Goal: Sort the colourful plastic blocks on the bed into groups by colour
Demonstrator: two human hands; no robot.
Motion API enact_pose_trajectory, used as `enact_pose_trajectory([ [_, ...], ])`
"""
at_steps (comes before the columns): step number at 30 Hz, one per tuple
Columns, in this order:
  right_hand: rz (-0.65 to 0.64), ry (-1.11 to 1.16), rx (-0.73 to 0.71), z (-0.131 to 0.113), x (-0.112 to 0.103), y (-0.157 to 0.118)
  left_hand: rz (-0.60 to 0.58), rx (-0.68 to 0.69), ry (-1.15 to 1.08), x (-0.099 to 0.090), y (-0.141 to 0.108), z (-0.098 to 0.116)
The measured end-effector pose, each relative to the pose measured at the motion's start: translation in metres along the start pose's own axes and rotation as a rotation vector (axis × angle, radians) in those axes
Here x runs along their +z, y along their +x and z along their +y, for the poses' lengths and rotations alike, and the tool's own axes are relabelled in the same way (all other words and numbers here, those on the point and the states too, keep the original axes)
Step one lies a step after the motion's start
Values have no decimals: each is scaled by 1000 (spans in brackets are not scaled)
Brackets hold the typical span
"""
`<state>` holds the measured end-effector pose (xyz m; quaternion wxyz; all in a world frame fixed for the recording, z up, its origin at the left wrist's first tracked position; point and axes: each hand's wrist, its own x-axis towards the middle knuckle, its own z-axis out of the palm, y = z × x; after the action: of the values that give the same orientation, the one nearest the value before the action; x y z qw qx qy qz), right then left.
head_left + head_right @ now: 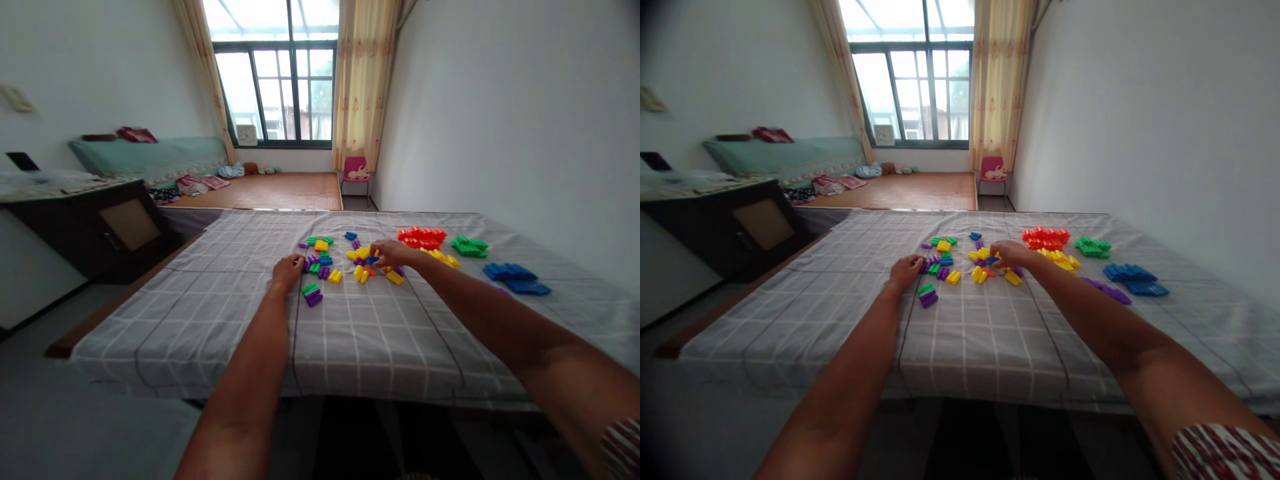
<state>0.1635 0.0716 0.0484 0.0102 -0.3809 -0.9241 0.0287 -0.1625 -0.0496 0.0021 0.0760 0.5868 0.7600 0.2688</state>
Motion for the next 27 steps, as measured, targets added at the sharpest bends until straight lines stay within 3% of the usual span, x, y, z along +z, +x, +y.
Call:
enact_pose_trajectory([
  [5,162,91,219,3,-13,31,-3,-4,-5,-3,-4,4],
  [9,191,87,385,0,-11,65,-3,3,-15,-3,-5,4],
  [15,31,323,241,-8,3,102,-16,-2,-5,-2,-3,3],
  [20,211,72,438,-14,19,125,-26,-3,14,-2,-1,4],
  [25,169,13,409,-20,30,130,-28,-17,8,-2,1,4],
  [27,244,29,405,-26,24,126,-24,-8,-2,-2,2,3],
])
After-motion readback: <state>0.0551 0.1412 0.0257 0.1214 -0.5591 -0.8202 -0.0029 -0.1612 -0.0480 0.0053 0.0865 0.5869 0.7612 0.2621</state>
